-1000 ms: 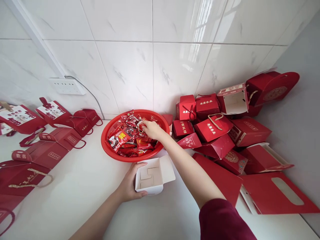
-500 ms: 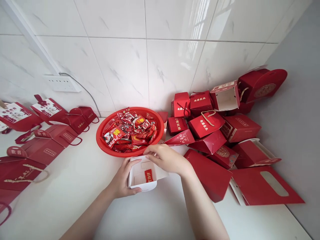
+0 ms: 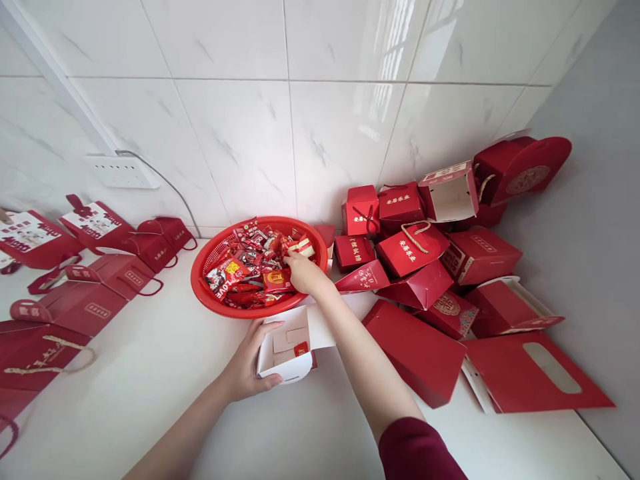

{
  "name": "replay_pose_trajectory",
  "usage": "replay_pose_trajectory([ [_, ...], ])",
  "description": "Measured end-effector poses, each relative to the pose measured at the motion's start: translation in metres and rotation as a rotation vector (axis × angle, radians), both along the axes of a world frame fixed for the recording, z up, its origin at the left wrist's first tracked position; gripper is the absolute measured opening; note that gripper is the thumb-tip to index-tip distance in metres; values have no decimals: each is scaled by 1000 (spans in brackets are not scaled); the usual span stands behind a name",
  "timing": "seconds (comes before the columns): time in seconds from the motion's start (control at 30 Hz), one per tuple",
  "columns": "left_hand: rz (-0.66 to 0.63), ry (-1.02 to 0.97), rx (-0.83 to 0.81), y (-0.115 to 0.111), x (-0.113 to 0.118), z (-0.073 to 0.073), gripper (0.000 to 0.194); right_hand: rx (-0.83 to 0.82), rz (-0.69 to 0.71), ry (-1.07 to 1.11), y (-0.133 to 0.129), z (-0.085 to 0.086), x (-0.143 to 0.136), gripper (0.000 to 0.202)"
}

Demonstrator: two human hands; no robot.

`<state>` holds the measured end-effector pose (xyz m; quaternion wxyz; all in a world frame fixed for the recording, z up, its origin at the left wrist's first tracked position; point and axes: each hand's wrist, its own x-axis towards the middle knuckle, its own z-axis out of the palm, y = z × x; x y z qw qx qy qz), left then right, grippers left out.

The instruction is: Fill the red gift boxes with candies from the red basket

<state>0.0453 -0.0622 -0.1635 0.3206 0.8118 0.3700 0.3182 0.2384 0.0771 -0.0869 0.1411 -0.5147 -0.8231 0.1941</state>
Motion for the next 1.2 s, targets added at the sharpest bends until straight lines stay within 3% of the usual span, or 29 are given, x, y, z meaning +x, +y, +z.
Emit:
replay_pose_trajectory([
  [0.27,-6,26,-29,1,0,0,83,-127,-30,-76,57,6,-11,34],
  [0.4,-9,34,-38,1,-2,-1,83,-303,58,-99,76,-1,-19,29],
  [0.6,-14,21,-47,1,-1,-2,83,-442,234,43,79,-22,-14,26],
  [0.83,-11,21,-64,0,1,-1,83,-351,295,357,76,-20,-3,34],
  [1.03,2,15,-67,0,0,0,83,-357,211,455,71,-22,-2,42],
  [1.2,-1,-39,-51,-1,1,-5,81,-385,39,474,73,-28,-6,27],
])
